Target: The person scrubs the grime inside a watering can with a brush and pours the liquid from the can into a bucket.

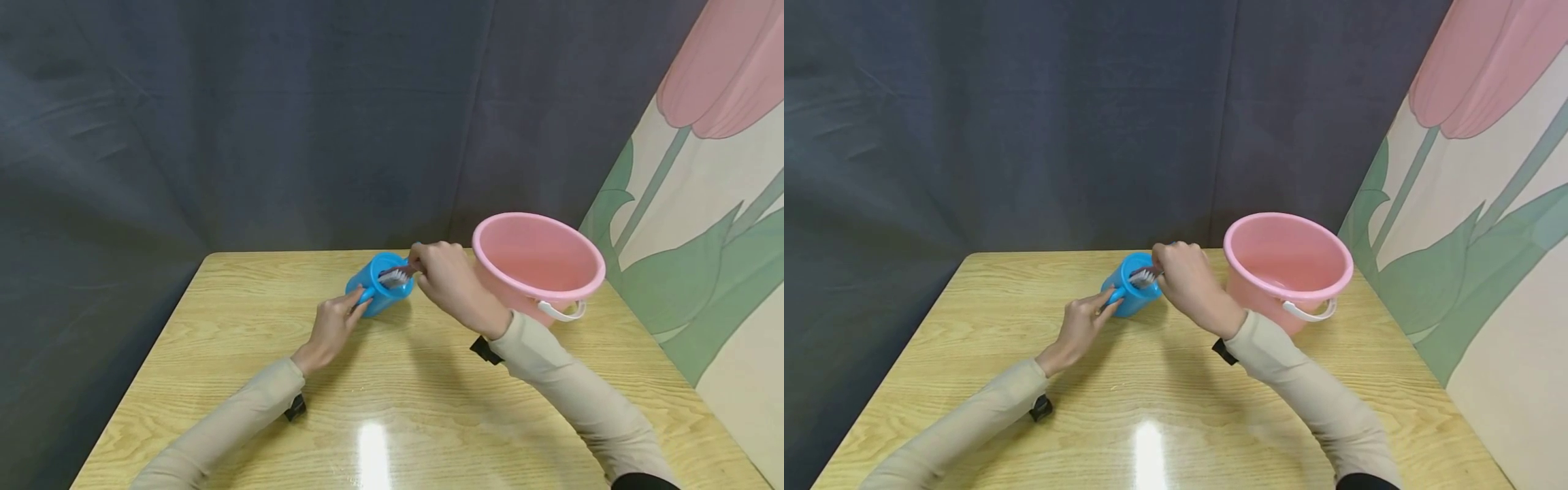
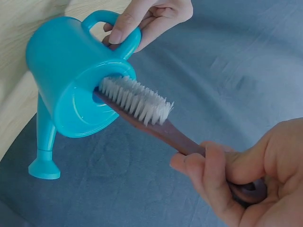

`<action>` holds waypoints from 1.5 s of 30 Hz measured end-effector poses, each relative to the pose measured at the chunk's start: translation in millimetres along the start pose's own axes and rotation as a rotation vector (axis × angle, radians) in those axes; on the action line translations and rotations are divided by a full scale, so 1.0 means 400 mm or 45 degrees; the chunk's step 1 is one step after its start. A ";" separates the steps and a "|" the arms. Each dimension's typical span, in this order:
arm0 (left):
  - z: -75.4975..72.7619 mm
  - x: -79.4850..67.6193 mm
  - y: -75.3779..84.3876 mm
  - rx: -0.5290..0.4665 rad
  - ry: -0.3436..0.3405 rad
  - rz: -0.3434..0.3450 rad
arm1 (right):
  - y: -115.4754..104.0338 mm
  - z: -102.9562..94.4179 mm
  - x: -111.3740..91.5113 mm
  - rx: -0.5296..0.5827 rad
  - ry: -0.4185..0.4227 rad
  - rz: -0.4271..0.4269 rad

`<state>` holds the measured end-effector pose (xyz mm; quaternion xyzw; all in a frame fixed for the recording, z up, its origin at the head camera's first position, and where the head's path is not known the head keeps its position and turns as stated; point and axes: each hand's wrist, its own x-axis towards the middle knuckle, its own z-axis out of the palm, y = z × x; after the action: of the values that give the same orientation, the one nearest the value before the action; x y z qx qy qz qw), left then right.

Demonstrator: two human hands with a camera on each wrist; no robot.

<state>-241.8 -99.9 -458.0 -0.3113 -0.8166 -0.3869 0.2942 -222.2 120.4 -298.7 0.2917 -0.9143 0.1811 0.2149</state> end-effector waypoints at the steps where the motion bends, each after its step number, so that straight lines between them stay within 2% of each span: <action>1: 0.000 0.000 0.001 -0.002 0.001 0.005 | -0.001 0.000 0.001 -0.004 0.003 -0.004; 13: 0.003 -0.002 0.000 0.020 0.007 0.041 | -0.014 0.008 0.017 -0.061 0.049 -0.024; 20: 0.003 -0.002 0.001 0.090 0.010 0.121 | -0.003 -0.003 0.029 -0.039 -0.019 0.097; 23: 0.004 0.000 0.000 0.086 0.013 0.122 | -0.002 -0.005 0.031 -0.041 -0.027 0.129; 29: 0.006 -0.001 -0.004 0.075 -0.006 0.089 | -0.010 0.008 0.033 -0.080 -0.017 0.058; 33: 0.008 -0.001 -0.006 0.076 -0.016 0.080 | -0.010 0.012 0.036 -0.095 0.017 0.071; 36: 0.009 -0.001 -0.006 0.095 -0.025 0.094 | -0.009 0.015 0.036 -0.113 -0.003 0.071; 40: 0.010 0.002 -0.005 0.102 -0.023 0.105 | -0.003 0.026 0.038 -0.106 -0.022 0.056; 45: 0.010 0.007 -0.007 0.085 0.003 0.100 | 0.007 0.036 0.040 -0.065 0.003 0.048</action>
<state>-246.5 -97.5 -459.4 -0.3327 -0.8158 -0.3479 0.3205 -239.9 108.7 -303.4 0.2688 -0.9237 0.1621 0.2199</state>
